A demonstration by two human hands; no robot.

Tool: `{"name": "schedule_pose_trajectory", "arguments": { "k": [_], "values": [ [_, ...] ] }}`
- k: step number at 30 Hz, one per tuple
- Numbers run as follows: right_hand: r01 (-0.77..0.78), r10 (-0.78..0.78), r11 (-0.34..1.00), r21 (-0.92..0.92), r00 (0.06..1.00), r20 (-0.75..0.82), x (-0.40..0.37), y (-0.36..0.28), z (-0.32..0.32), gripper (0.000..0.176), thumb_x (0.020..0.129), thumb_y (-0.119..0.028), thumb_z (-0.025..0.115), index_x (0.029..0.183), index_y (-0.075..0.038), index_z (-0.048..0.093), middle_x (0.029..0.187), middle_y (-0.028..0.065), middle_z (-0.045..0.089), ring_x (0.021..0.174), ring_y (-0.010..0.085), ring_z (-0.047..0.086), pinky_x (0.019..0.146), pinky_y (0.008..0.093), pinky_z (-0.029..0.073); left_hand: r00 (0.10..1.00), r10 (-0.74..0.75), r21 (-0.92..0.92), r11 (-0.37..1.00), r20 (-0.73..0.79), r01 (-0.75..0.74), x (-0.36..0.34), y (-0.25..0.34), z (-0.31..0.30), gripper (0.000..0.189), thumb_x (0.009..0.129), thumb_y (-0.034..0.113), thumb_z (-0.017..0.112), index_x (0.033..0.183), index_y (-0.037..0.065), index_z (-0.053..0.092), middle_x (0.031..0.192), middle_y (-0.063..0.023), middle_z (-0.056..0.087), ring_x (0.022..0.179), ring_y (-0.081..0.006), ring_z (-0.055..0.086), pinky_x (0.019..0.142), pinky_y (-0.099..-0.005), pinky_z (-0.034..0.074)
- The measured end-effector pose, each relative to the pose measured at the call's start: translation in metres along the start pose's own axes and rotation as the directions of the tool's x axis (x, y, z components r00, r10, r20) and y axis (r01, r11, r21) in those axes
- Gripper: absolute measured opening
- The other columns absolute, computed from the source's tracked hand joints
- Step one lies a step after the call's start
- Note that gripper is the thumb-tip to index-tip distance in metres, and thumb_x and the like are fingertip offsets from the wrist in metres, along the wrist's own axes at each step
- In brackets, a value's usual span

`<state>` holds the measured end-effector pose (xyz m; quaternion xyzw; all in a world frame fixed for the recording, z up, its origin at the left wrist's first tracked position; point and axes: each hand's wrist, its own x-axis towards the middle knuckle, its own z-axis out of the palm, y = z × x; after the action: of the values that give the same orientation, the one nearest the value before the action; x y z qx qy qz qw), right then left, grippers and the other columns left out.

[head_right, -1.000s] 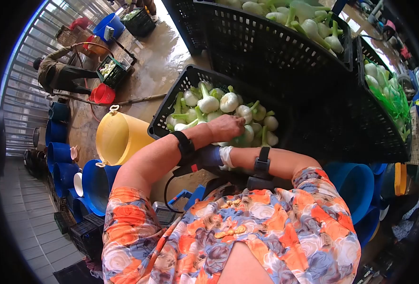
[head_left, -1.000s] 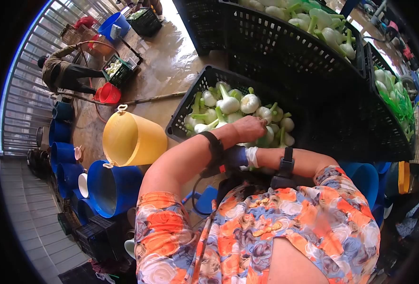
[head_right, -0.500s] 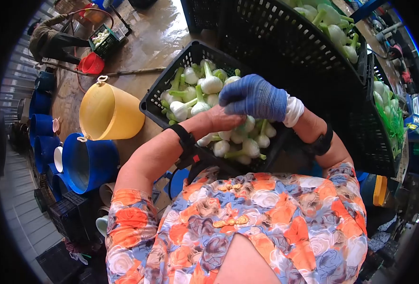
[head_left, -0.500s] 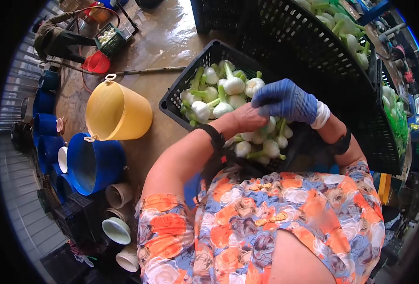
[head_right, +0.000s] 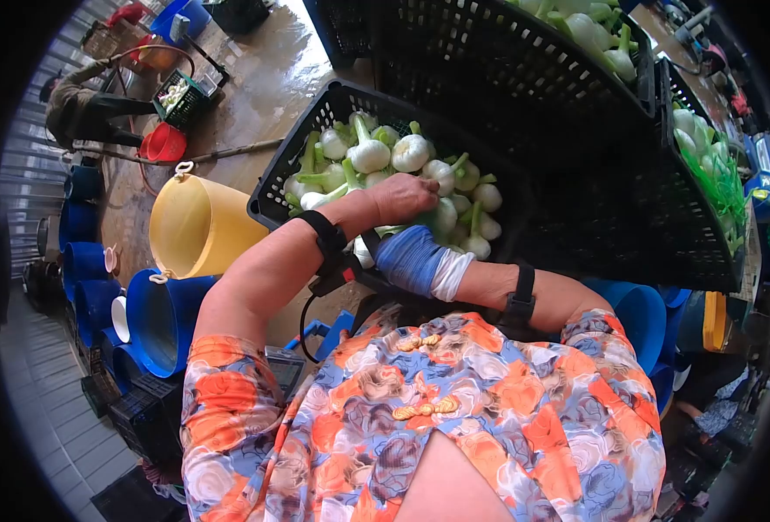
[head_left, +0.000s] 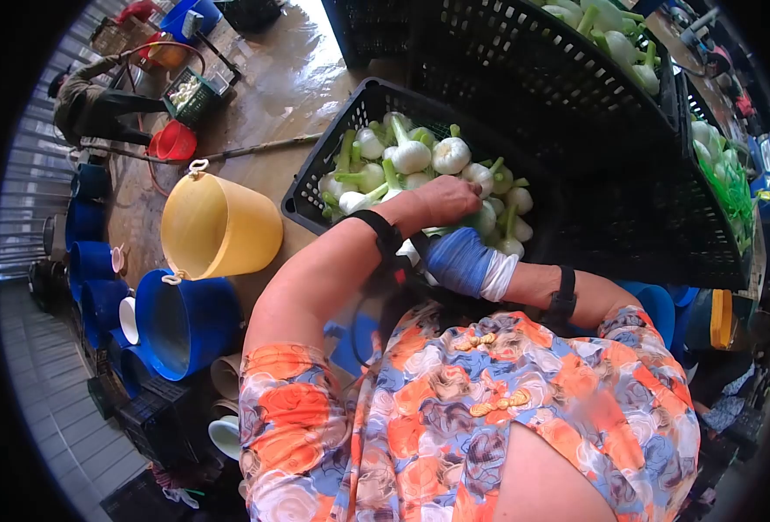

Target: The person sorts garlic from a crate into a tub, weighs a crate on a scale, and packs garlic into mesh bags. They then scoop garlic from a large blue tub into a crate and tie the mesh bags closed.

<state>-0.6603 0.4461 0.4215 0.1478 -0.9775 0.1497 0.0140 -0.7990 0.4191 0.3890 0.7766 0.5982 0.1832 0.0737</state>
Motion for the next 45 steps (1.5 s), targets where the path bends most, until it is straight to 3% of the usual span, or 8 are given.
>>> {"name": "schedule_pose_trajectory", "arguments": {
  "k": [9, 11, 14, 17, 32, 36, 38, 45],
  "values": [
    [0.024, -0.021, 0.994, 0.11, 1.0, -0.023, 0.006, 0.003, -0.003, 0.021, 0.075, -0.022, 0.059, 0.09, -0.008, 0.064, 0.07, 0.0089, 0.063, 0.064, 0.0292, 0.063, 0.053, 0.0404, 0.048, 0.988, -0.037, -0.008, 0.999, 0.15, 0.039, 0.018, 0.005, -0.025, 0.011, 0.07, 0.007, 0.055, 0.074, 0.008, 0.066, 0.077, -0.0132, 0.064, 0.077, -0.0325, 0.064, 0.068, -0.0395, 0.052],
    [0.072, -0.041, 0.968, 0.241, 0.991, -0.128, 0.014, -0.004, 0.005, 0.024, 0.075, -0.026, 0.06, 0.089, -0.008, 0.063, 0.068, 0.0085, 0.062, 0.067, 0.0293, 0.064, 0.059, 0.039, 0.049, 0.908, -0.195, 0.105, 0.98, 0.372, 0.167, 0.03, 0.013, -0.035, 0.011, 0.071, 0.008, 0.056, 0.074, 0.007, 0.066, 0.077, -0.0138, 0.065, 0.078, -0.0325, 0.064, 0.068, -0.04, 0.052],
    [-0.004, 0.104, 0.95, 0.312, 0.946, -0.307, 0.027, -0.003, 0.028, 0.035, 0.082, -0.029, 0.056, 0.109, -0.008, 0.058, 0.104, 0.016, 0.061, 0.103, 0.0264, 0.058, 0.086, 0.0363, 0.042, 0.86, -0.253, 0.181, 0.965, 0.444, 0.19, 0.043, 0.02, -0.044, 0.013, 0.072, 0.008, 0.056, 0.077, 0.005, 0.067, 0.08, -0.0133, 0.066, 0.08, -0.0318, 0.065, 0.069, -0.0403, 0.052],
    [-0.045, 0.188, 0.914, 0.403, 0.927, -0.323, 0.043, 0.011, 0.067, 0.036, 0.083, -0.03, 0.055, 0.112, -0.008, 0.056, 0.107, 0.0162, 0.059, 0.106, 0.0265, 0.056, 0.088, 0.0362, 0.041, 0.818, -0.332, 0.204, 0.942, 0.47, 0.266, 0.048, 0.033, -0.055, 0.014, 0.075, 0.008, 0.055, 0.08, 0.005, 0.068, 0.08, -0.0119, 0.067, 0.081, -0.0313, 0.066, 0.07, -0.04, 0.052],
    [-0.418, 0.426, 0.886, 0.201, 0.905, 0.008, 0.037, 0.013, 0.169, 0.046, 0.087, -0.03, 0.051, 0.126, -0.007, 0.047, 0.126, 0.0171, 0.049, 0.12, 0.027, 0.046, 0.099, 0.036, 0.034, 0.919, -0.361, 0.047, 0.932, 0.157, 0.358, 0.005, 0.035, -0.02, 0.022, 0.078, 0.006, 0.051, 0.097, 0.005, 0.061, 0.104, -0.0128, 0.054, 0.1, -0.0305, 0.057, 0.083, -0.0394, 0.049],
    [0.066, -0.05, 0.959, 0.274, 0.997, -0.064, 0.018, -0.002, 0.059, 0.051, 0.091, -0.033, 0.045, 0.134, -0.006, 0.039, 0.133, 0.0174, 0.043, 0.126, 0.0281, 0.04, 0.105, 0.036, 0.029, 0.915, -0.351, -0.025, 0.931, 0.2, 0.363, 0.002, 0.034, -0.023, 0.024, 0.08, 0.007, 0.052, 0.099, 0.008, 0.065, 0.114, -0.0146, 0.054, 0.105, -0.0311, 0.057, 0.087, -0.0397, 0.048],
    [-0.11, 0.064, 0.977, 0.182, 0.969, 0.24, 0.023, -0.008, 0.044, 0.052, 0.092, -0.036, 0.043, 0.135, -0.008, 0.038, 0.135, 0.0172, 0.042, 0.129, 0.0271, 0.038, 0.109, 0.0361, 0.025, 0.923, -0.337, -0.043, 0.936, 0.187, 0.35, -0.001, 0.03, -0.022, 0.025, 0.079, 0.007, 0.053, 0.1, 0.009, 0.066, 0.113, -0.0141, 0.054, 0.105, -0.031, 0.057, 0.087, -0.0397, 0.048],
    [-0.124, 0.002, 0.978, 0.166, 0.808, 0.59, 0.029, 0.014, 0.076, 0.068, 0.076, -0.041, 0.062, 0.13, -0.006, 0.041, 0.13, 0.0187, 0.044, 0.124, 0.0304, 0.041, 0.106, 0.0374, 0.029, 0.962, -0.271, -0.149, 0.95, 0.033, 0.273, -0.015, 0.017, -0.009, 0.028, 0.071, 0.007, 0.058, 0.098, 0.01, 0.065, 0.103, -0.0081, 0.056, 0.1, -0.0277, 0.058, 0.079, -0.0389, 0.049]
  ]
}}
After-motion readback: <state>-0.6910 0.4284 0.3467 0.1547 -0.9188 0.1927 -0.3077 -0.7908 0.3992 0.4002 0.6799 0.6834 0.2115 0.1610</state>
